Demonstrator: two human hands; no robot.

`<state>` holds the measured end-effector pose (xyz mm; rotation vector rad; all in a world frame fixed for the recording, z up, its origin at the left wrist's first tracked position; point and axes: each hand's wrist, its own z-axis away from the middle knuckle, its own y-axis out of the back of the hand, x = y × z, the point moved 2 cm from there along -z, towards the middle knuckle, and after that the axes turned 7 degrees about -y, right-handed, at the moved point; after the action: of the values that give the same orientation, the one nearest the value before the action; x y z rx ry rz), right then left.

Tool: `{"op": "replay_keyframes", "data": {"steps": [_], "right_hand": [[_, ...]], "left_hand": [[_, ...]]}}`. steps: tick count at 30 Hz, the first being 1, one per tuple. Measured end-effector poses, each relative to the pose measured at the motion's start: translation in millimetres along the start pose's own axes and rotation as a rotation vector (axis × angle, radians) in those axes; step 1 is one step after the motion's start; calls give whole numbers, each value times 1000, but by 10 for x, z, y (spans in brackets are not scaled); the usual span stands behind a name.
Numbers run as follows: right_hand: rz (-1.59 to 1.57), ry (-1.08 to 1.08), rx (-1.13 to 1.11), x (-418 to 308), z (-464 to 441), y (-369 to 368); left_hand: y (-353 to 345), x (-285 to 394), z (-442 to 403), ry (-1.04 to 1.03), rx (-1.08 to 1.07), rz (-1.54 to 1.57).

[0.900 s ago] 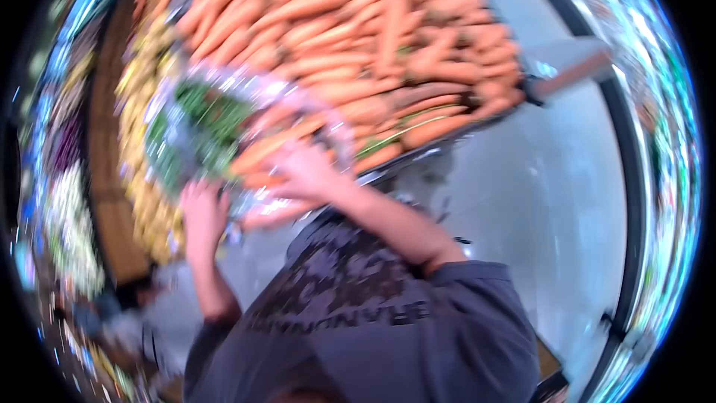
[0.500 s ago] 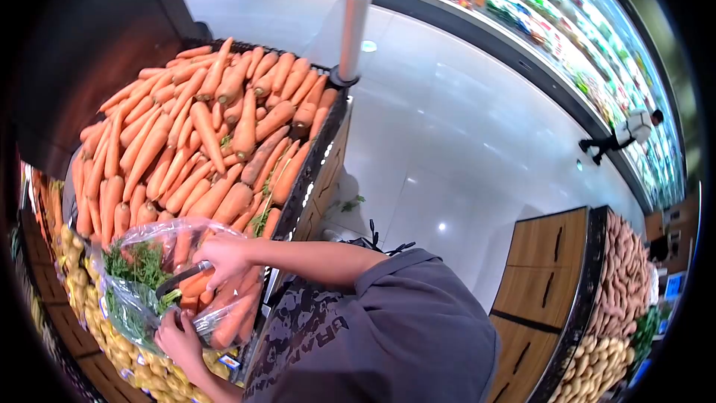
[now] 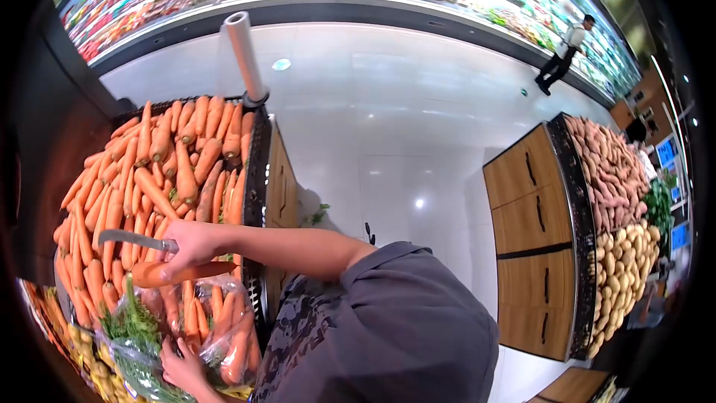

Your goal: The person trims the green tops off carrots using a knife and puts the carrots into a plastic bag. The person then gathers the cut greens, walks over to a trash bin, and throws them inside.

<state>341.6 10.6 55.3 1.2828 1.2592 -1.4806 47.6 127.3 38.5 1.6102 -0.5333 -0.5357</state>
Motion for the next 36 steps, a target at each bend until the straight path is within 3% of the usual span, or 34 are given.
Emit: {"op": "replay_keyframes", "data": {"steps": [6, 8, 11, 12, 13, 16, 21, 22, 24, 26, 27, 28, 32, 36], "right_hand": [[-109, 143, 142, -226, 262, 212], [-222, 185, 285, -257, 348, 225], [-527, 276, 420, -358, 455, 263], [-583, 273, 490, -355, 473, 327], [-640, 420, 458, -410, 428, 359], [-531, 358, 593, -342, 398, 458], [-354, 89, 546, -1, 212, 152], [-318, 34, 531, 102, 159, 64], [-342, 25, 448, 501, 6, -108], [-326, -91, 329, 510, 37, -232], [-362, -124, 277, 529, 48, -270], [-400, -158, 225, 565, 44, -322], [-380, -114, 129, 760, 14, -330], [-342, -306, 47, 616, 63, -100]], "left_hand": [[191, 185, -130, -62, 18, -42], [124, 157, -193, -82, 50, -66], [-19, 43, -366, -153, 35, 291], [-39, 23, -332, -136, 47, 239], [-30, 27, -332, -116, 16, 243], [58, 113, -318, -90, -48, 344], [417, 585, -365, -295, -66, 485], [313, 572, -421, -355, -42, 652], [123, 676, -502, -313, -27, 966], [115, 936, -501, -135, -88, 1369], [114, 999, -526, -147, -123, 1339], [-5, 1020, -500, 30, -189, 1498], [-92, 1218, -503, 70, -114, 1596], [-295, 1266, -554, 110, -204, 1703]]}}
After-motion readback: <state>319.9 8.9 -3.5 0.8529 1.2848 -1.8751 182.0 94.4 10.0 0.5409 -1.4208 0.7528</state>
